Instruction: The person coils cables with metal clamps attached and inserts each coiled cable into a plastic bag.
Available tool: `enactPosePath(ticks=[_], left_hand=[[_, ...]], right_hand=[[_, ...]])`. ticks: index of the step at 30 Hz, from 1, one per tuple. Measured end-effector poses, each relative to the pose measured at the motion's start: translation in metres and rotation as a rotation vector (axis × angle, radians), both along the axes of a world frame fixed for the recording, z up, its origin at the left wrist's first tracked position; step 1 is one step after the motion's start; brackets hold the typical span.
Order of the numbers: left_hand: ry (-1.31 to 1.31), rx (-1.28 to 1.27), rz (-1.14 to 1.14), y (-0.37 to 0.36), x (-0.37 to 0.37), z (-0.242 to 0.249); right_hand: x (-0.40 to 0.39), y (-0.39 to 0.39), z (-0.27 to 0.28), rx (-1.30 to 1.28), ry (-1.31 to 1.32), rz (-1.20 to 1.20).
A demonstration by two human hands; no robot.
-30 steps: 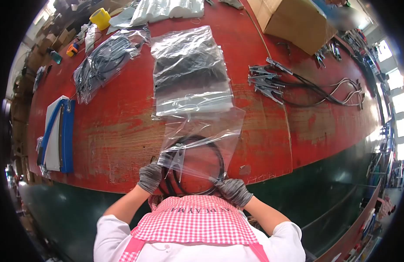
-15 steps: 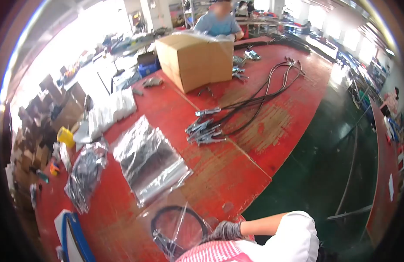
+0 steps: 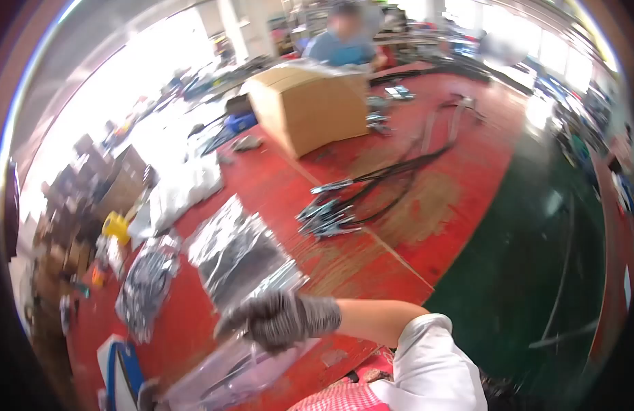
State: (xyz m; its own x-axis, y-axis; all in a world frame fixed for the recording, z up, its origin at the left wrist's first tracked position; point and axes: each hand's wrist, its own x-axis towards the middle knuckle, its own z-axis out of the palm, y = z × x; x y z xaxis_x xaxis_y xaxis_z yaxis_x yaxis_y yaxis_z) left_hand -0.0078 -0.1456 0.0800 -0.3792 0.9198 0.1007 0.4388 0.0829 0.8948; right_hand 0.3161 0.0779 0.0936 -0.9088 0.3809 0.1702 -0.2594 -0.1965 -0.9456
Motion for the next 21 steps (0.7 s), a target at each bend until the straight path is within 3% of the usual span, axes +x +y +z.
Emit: enactPosePath(ticks=[2,5,7,8,10,12,13,15,16,18,20,21], left_hand=[[0.191,-0.059,-0.009,0.041,-0.001,0.015],[0.037,-0.292,0.074,0.078,-0.018,0.019],[0.017,-0.178,0.183,0.102,-0.054,0.013],[0.135,-0.070,0.217,0.114,-0.078,0.014],[0.110,0.180,0.361,0.138,-0.103,0.032],[0.414,0.419,0.443,0.154,-0.134,0.042],[0.413,0.413,0.442,0.157,-0.144,0.038],[0.982,0.445,0.570,0.169,-0.163,0.020],[0.748,0.345,0.503,0.169,-0.164,0.003],[0.754,0.059,0.532,0.161,-0.141,-0.037],[0.671,0.149,0.255,0.150,-0.114,-0.091],[0.831,0.116,0.195,0.145,-0.099,-0.122]], right_hand=[[-0.029,0.024,-0.005,-0.087,-0.130,-0.128],[-0.089,0.070,-0.022,0.026,-0.279,-0.208],[-0.128,0.096,-0.029,-0.025,-0.238,-0.289],[-0.151,0.105,-0.022,-0.016,-0.188,-0.378],[-0.183,0.106,0.007,0.070,-0.042,-0.534],[-0.214,0.109,0.014,0.040,0.173,-0.582],[-0.228,0.110,0.010,-0.010,0.288,-0.583],[-0.237,0.104,-0.002,-0.033,0.267,-0.555],[-0.231,0.099,-0.014,0.042,0.163,-0.484],[-0.211,0.087,-0.055,0.197,0.028,-0.382],[-0.186,0.072,-0.107,0.428,-0.029,-0.370],[-0.166,0.066,-0.133,0.580,-0.072,-0.401]])
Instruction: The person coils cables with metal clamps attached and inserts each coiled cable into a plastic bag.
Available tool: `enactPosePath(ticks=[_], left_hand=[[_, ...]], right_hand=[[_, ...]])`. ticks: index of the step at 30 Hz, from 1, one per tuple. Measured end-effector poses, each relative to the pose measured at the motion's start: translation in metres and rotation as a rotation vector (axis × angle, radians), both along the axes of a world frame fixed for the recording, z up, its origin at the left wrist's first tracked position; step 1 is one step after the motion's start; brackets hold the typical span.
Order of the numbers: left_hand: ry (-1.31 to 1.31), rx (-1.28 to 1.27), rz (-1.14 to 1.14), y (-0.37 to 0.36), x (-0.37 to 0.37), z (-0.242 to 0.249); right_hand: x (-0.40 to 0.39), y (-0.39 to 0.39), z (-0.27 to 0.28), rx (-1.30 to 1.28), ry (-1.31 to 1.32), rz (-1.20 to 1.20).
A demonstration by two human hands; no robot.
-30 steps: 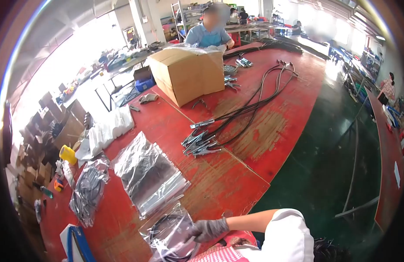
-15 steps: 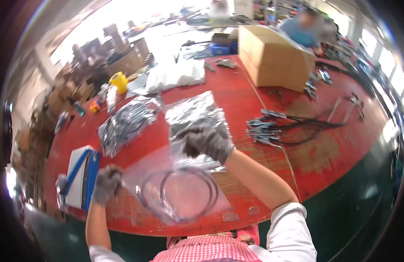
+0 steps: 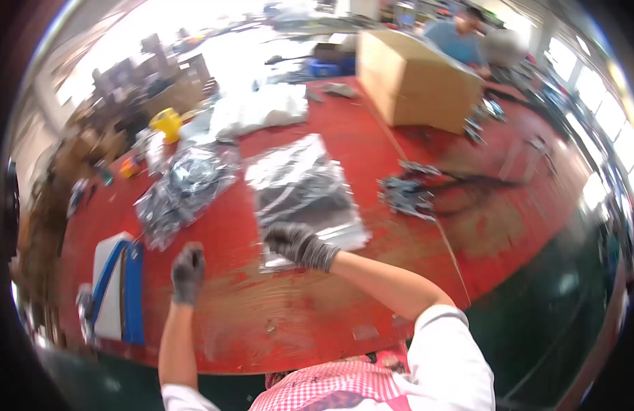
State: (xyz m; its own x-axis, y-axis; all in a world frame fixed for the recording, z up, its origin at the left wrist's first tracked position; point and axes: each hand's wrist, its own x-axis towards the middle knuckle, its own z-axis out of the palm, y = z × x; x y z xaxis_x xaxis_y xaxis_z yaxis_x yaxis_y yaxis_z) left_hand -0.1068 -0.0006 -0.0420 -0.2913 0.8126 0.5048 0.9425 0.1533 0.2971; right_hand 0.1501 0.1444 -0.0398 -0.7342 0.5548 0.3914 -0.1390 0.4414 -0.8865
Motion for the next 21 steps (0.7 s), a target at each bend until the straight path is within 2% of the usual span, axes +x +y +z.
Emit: enactPosePath(ticks=[2,3,5,6,7,8,9,12,14,15,17,18,20,21], left_hand=[[0.014,0.017,-0.183,-0.008,0.045,-0.038],[-0.019,0.090,-0.288,-0.012,0.069,-0.047],[-0.101,-0.042,-0.400,-0.024,0.099,-0.078],[-0.107,-0.125,-0.427,-0.029,0.112,-0.089],[-0.105,-0.206,-0.444,-0.032,0.124,-0.096],[-0.068,-0.172,-0.527,-0.030,0.136,-0.098],[-0.032,-0.137,-0.607,-0.027,0.149,-0.100],[-0.077,-0.158,-0.719,-0.022,0.175,-0.099],[-0.064,-0.165,-0.742,-0.018,0.184,-0.096],[-0.071,-0.185,-0.749,-0.014,0.187,-0.093],[-0.074,-0.194,-0.748,-0.007,0.189,-0.082],[-0.105,-0.206,-0.748,-0.005,0.188,-0.077],[-0.099,-0.224,-0.727,-0.003,0.184,-0.068],[-0.110,-0.239,-0.714,0.000,0.182,-0.066]], right_hand=[[0.048,-0.004,-0.056,0.108,-0.236,-0.007],[0.077,0.000,-0.069,0.087,-0.255,-0.099],[0.127,0.005,-0.083,0.343,-0.642,-0.067],[0.150,0.009,-0.069,0.441,-0.729,-0.183],[0.172,0.016,-0.061,0.336,-0.851,-0.314],[0.195,0.033,-0.083,0.396,-0.821,-0.526],[0.217,0.046,-0.086,0.456,-0.936,-0.698],[0.272,0.088,-0.102,0.547,-0.984,-1.173],[0.287,0.108,-0.113,0.678,-1.067,-1.291],[0.290,0.117,-0.108,0.675,-1.047,-1.307],[0.287,0.129,-0.090,0.411,-1.286,-0.973],[0.285,0.131,-0.083,0.407,-1.268,-0.974],[0.287,0.128,-0.074,0.189,-1.228,-0.630],[0.289,0.116,-0.075,0.161,-1.000,-0.632]])
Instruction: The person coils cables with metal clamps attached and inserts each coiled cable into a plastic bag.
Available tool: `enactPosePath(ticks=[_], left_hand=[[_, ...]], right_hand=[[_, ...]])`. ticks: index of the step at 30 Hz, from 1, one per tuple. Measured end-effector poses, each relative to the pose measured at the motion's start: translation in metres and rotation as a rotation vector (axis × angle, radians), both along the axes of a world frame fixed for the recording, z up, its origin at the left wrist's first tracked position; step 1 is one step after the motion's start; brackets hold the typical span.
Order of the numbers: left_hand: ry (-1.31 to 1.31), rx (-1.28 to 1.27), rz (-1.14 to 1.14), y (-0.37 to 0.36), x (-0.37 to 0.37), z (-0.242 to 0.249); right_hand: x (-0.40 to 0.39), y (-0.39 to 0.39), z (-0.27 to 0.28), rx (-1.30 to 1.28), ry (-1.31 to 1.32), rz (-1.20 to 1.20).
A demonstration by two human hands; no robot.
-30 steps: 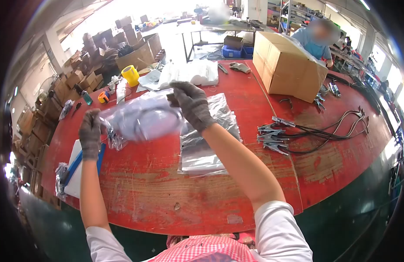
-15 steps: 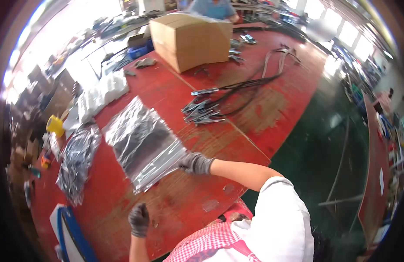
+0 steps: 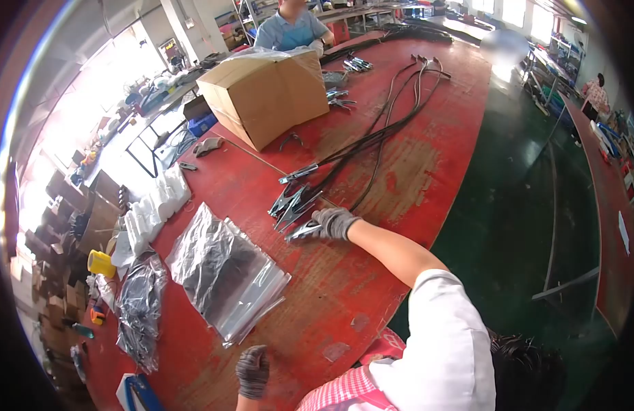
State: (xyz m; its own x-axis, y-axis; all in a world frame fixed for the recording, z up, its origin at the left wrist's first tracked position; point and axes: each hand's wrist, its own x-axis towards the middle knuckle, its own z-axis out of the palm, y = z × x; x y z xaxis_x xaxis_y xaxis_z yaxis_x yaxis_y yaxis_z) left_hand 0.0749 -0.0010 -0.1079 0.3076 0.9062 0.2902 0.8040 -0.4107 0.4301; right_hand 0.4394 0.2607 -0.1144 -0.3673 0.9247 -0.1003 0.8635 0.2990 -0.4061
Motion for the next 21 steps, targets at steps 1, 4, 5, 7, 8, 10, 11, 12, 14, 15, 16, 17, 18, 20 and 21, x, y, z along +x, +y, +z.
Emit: enactPosePath(ticks=[1,4,5,7,8,10,11,12,14,15,16,17,18,20,21], left_hand=[[-0.009,-0.004,-0.003,0.004,-0.001,0.001],[-0.281,-0.062,0.126,0.013,0.002,0.012],[-0.503,-0.198,0.189,0.023,0.009,0.027],[-0.733,-0.326,0.242,0.042,0.029,0.055],[-0.967,-0.618,0.076,0.049,0.042,0.067],[-1.219,-1.267,-0.142,0.048,0.062,0.092],[-1.219,-1.261,-0.155,0.045,0.056,0.088],[-1.024,-1.385,-0.212,0.039,0.043,0.078],[-0.827,-1.635,-0.179,0.030,0.023,0.066],[-0.816,-1.641,-0.187,0.024,0.016,0.065],[-0.628,-1.453,-0.119,0.016,0.010,0.063],[-0.450,-1.253,-0.064,0.008,0.005,0.056],[-0.846,-1.377,0.196,0.002,-0.016,0.024],[-1.109,-1.297,0.299,-0.012,-0.032,-0.004],[-0.979,-1.135,0.112,-0.024,-0.028,0.014]], right_hand=[[-0.009,-0.028,0.024,0.098,0.027,0.019],[-0.029,-0.077,0.047,0.173,0.255,0.366],[-0.041,-0.104,0.068,0.237,0.260,0.466],[-0.068,-0.142,0.068,0.326,0.321,0.632],[-0.082,-0.161,0.068,0.309,0.360,0.674],[-0.109,-0.188,0.060,0.518,0.338,0.726],[-0.114,-0.194,0.060,0.527,0.327,0.725],[-0.119,-0.197,0.061,0.398,0.348,0.768],[-0.122,-0.195,0.062,0.157,0.380,0.799],[-0.120,-0.192,0.059,0.159,0.379,0.786],[-0.115,-0.186,0.052,0.119,0.377,0.737],[-0.107,-0.178,0.045,0.081,0.368,0.686],[-0.103,-0.166,0.038,-0.010,0.114,0.677],[-0.110,-0.162,0.029,0.034,0.145,0.697],[-0.106,-0.162,0.024,0.066,0.184,0.723]])
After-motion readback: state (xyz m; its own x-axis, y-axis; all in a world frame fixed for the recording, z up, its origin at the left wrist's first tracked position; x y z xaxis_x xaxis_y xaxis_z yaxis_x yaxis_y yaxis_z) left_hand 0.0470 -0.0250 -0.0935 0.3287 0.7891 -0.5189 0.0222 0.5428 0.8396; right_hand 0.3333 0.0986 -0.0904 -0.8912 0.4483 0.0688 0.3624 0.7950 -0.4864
